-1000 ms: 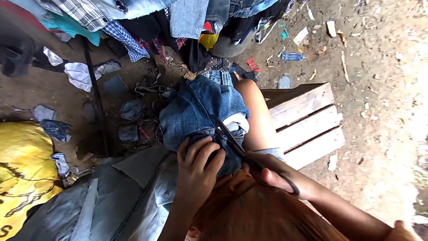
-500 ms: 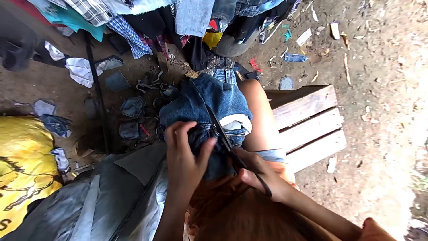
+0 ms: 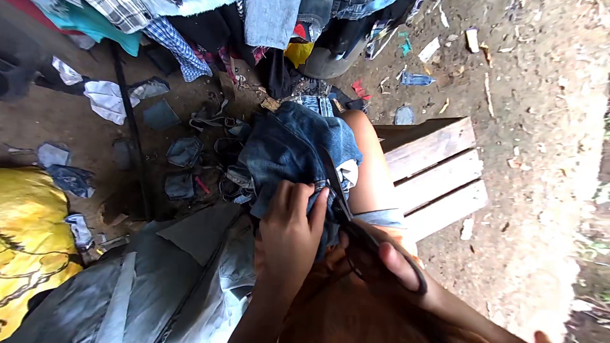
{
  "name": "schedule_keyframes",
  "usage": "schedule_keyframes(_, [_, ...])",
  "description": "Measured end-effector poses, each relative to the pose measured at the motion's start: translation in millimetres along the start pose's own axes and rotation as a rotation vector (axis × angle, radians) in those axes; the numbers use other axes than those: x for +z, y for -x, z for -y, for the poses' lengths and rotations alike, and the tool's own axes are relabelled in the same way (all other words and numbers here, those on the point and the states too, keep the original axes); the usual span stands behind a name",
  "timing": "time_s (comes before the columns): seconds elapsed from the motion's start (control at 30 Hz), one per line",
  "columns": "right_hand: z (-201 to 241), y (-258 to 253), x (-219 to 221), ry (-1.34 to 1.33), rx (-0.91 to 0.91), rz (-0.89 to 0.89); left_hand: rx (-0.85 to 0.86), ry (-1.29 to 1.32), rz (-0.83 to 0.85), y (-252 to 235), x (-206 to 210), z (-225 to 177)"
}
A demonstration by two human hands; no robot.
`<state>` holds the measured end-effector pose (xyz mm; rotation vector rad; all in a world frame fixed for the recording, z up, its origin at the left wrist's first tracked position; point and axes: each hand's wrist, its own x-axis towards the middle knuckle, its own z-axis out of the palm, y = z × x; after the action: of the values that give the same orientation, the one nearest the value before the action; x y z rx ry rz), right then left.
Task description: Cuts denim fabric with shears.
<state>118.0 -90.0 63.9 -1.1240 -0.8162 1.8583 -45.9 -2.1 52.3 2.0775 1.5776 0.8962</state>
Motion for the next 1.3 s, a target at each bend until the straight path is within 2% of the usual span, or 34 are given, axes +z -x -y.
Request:
schedule_keyframes(0.23, [9,1,1,0.247,0.037,-0.035,-0.021,0.094,-0.114,12,9,3])
schedule_keyframes(0.43, [4,5,3,0.308,0.025,-0.037,-0.063,0.225,-0.234,21,19,4])
schedule_keyframes(0.7, [1,-3,-2,0.364,-0.097,-0.073,-0.117,0.116,-0.109,12,10,3])
schedule_keyframes(0.83, [3,-3,-14,0.501,-0.169,-0.018,-0.176,0.190,-0.074,7,7,9])
schedule_keyframes(1.1, [26,-17,-31,0.377,-0.108,0.066,-0.121,0.191,-0.023,-4,2,6])
schedule_keyframes(1.3, [37,-29,-10,0.635,-0.092,0.017,-0.060,0.218,-0.033,-10,-6,10])
